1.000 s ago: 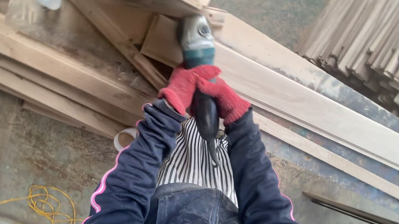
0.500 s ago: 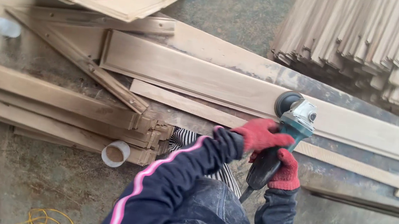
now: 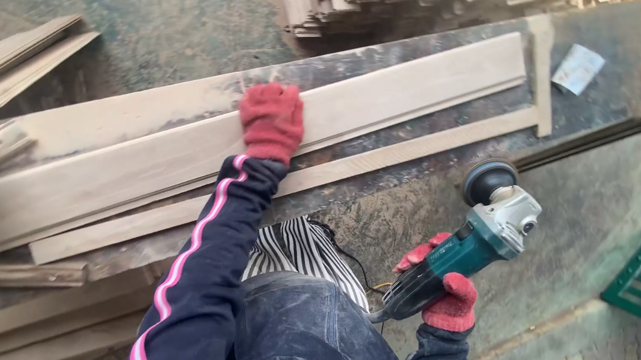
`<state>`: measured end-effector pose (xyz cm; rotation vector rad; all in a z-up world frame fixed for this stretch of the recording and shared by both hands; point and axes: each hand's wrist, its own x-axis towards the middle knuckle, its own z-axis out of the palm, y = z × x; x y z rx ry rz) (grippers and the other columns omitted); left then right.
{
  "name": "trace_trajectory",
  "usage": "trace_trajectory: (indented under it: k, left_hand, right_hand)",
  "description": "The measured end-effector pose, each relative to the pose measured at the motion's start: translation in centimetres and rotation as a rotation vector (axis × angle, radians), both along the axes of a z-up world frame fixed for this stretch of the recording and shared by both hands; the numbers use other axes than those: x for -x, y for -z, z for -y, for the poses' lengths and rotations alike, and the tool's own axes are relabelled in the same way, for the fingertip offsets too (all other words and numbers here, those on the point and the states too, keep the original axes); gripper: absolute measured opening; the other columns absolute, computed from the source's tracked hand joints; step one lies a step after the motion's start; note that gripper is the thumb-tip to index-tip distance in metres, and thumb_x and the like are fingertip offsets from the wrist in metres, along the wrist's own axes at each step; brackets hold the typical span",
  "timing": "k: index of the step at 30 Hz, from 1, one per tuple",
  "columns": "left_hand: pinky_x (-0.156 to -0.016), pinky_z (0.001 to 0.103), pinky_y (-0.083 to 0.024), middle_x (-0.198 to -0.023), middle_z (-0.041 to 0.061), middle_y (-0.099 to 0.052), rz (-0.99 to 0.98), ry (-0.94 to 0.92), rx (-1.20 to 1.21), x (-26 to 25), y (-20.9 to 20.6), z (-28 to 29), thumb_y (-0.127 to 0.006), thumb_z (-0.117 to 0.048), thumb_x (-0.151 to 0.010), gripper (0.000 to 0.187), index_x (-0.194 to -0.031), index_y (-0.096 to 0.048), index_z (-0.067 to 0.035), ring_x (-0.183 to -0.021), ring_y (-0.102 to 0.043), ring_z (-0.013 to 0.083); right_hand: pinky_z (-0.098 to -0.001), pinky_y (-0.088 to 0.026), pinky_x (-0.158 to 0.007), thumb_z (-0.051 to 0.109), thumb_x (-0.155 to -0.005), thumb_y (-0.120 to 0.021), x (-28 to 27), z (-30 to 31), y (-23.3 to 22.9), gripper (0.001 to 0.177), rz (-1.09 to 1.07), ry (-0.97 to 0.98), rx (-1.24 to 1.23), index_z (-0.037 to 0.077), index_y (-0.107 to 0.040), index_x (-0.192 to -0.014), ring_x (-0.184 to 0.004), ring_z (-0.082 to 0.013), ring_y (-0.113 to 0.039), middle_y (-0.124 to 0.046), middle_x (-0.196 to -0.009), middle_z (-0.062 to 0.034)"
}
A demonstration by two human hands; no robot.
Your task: Sanding the surface of wooden planks using an angle grinder equipped with a sanding disc.
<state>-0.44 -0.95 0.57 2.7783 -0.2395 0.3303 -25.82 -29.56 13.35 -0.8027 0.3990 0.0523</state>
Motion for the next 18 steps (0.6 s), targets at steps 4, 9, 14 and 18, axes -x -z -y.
trace_trajectory:
  k: [4, 9, 14, 18]
  left_hand:
    - [-0.080, 0.044, -0.049, -0.086, -0.002, -0.059, -0.029, 0.067, -0.053, 1.7, -0.8, 0.3, -0.062, -0.045, -0.089, 0.017, -0.088, -0.063, -0.028, -0.085, -0.061, 0.0226]
    - [-0.078, 0.045, -0.051, -0.086, -0.002, -0.060, -0.059, 0.070, -0.101, 2.9, 0.5, 0.0, -0.063, -0.048, -0.084, 0.021, -0.092, -0.061, -0.029, -0.086, -0.063, 0.0234]
    - [-0.120, 0.055, -0.033, -0.132, 0.024, -0.062, -0.035, 0.105, 0.582, 10.3, -3.7, 1.6, -0.082, -0.059, -0.072, 0.088, -0.138, -0.059, -0.005, -0.133, -0.051, 0.0436]
    - [-0.116, 0.046, -0.040, -0.142, 0.024, -0.057, -0.993, 0.121, 1.469, 14.6, -6.1, 3.8, -0.089, -0.052, -0.073, 0.106, -0.155, -0.040, -0.006, -0.136, -0.052, 0.0356]
  right_hand:
    - [-0.0545, -0.062, -0.074, 0.029, -0.067, -0.075, 1.4, 0.4, -0.4, 0.067, -0.033, 0.048, -0.057, 0.003, -0.048, -0.123, -0.088, -0.0465, -0.069, -0.064, -0.090, -0.0307]
    - [-0.0524, -0.061, -0.078, 0.029, -0.067, -0.077, -0.3, -0.1, -0.1, 0.067, -0.024, -0.034, -0.084, 0.003, -0.049, -0.122, -0.089, -0.0446, -0.070, -0.066, -0.091, -0.0291]
    - [-0.0576, -0.062, -0.077, 0.024, -0.070, -0.076, -4.3, -3.0, 1.4, 0.065, -0.062, -0.206, -0.075, -0.002, -0.051, -0.124, -0.087, -0.0470, -0.073, -0.067, -0.092, -0.0349]
    - [-0.0587, -0.060, -0.082, 0.017, -0.068, -0.074, -7.0, -7.5, 2.6, 0.060, -0.191, -0.324, -0.053, -0.006, -0.058, -0.121, -0.091, -0.0434, -0.073, -0.071, -0.097, -0.0314]
